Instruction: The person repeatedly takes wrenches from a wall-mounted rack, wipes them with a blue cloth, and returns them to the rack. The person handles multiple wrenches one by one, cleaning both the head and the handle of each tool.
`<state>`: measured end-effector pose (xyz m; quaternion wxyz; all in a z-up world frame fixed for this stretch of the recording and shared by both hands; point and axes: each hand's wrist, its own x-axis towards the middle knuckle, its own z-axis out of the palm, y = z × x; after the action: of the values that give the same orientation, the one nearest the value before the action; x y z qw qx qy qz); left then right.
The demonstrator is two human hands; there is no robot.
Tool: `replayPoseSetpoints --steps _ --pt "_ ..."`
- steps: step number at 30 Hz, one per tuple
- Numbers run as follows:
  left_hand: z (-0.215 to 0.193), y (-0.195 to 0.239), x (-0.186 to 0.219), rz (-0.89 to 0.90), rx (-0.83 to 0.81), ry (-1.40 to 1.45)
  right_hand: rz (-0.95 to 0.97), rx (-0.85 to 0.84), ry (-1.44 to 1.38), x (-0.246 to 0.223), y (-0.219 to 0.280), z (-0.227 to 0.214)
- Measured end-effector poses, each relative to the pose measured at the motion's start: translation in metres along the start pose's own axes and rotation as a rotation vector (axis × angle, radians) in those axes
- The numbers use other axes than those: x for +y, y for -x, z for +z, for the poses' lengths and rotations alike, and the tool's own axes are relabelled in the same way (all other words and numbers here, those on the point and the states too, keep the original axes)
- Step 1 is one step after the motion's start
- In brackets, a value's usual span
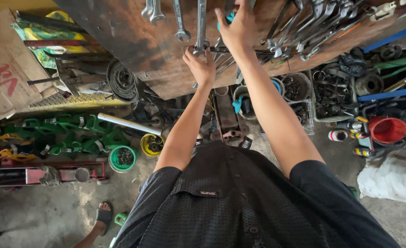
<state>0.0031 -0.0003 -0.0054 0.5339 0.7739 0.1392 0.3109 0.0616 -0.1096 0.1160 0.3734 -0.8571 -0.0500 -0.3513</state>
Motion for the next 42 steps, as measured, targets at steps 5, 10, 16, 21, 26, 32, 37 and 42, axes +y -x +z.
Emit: replayPoseSetpoints --steps 5,10,16,21,26,32,37,42 --pt "0.004 0.001 -0.008 -0.020 0.022 -0.007 -0.046 -0.073 -0.035 0.021 -0.010 0.008" --pt "0.012 0.002 -0.017 -0.044 0.017 -0.011 -0.131 -0.092 -0.073 0.010 -0.010 -0.003" --pt "0.013 0.023 -0.019 -0.096 -0.011 0.032 -0.171 -0.305 -0.170 0.018 -0.011 -0.029" --pt "-0.025 0.066 0.019 0.071 -0.071 0.088 -0.084 -0.570 -0.246 0.005 -0.013 -0.071" --pt "-0.069 0.069 0.073 0.077 -0.485 0.209 0.129 -0.817 -0.215 -0.021 0.009 -0.113" --pt "-0.082 0.091 0.043 -0.031 -0.949 0.398 0.057 -0.710 -0.320 -0.017 0.037 -0.147" --pt "-0.108 0.119 0.053 -0.194 -1.044 0.456 0.082 -0.607 -0.264 -0.022 0.056 -0.179" --pt "-0.124 0.128 0.089 -0.266 -1.143 0.480 -0.002 -0.260 -0.072 -0.025 0.085 -0.187"
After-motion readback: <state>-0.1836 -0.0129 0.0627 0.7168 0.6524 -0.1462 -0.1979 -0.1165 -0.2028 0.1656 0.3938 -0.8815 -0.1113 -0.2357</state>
